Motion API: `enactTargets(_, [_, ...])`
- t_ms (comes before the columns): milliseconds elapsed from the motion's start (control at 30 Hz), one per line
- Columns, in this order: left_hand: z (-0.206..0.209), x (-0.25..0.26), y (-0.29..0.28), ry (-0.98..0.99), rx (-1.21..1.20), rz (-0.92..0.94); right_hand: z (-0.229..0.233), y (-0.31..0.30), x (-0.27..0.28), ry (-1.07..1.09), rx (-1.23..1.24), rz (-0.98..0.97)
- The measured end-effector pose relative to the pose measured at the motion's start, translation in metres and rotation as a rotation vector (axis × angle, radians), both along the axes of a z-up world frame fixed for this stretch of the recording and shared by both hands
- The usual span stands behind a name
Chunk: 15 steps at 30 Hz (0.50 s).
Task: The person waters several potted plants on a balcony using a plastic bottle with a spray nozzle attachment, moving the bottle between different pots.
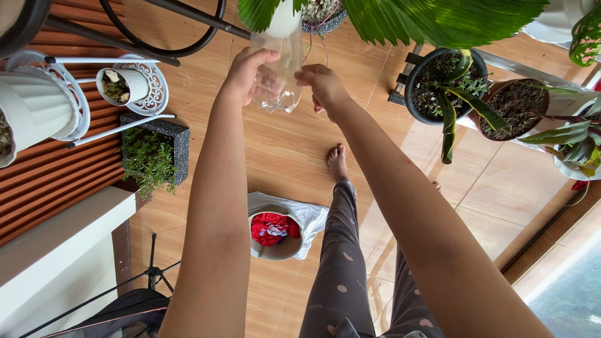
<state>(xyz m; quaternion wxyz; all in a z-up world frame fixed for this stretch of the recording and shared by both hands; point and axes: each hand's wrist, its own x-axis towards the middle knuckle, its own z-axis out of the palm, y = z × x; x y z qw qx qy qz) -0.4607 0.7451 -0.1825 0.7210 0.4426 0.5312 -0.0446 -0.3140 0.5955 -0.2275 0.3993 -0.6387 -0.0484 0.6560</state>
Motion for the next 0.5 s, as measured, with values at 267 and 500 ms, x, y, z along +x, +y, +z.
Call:
enactTargets(267, [0.009, 0.005, -0.005, -0.02, 0.022, 0.029, 0.026, -0.004, 0.006, 0.053, 0.015, -0.008])
enactTargets(500, [-0.006, 0.0, -0.043, 0.013, 0.01, -0.028, 0.021, -0.027, 0.005, 0.011, -0.033, 0.028])
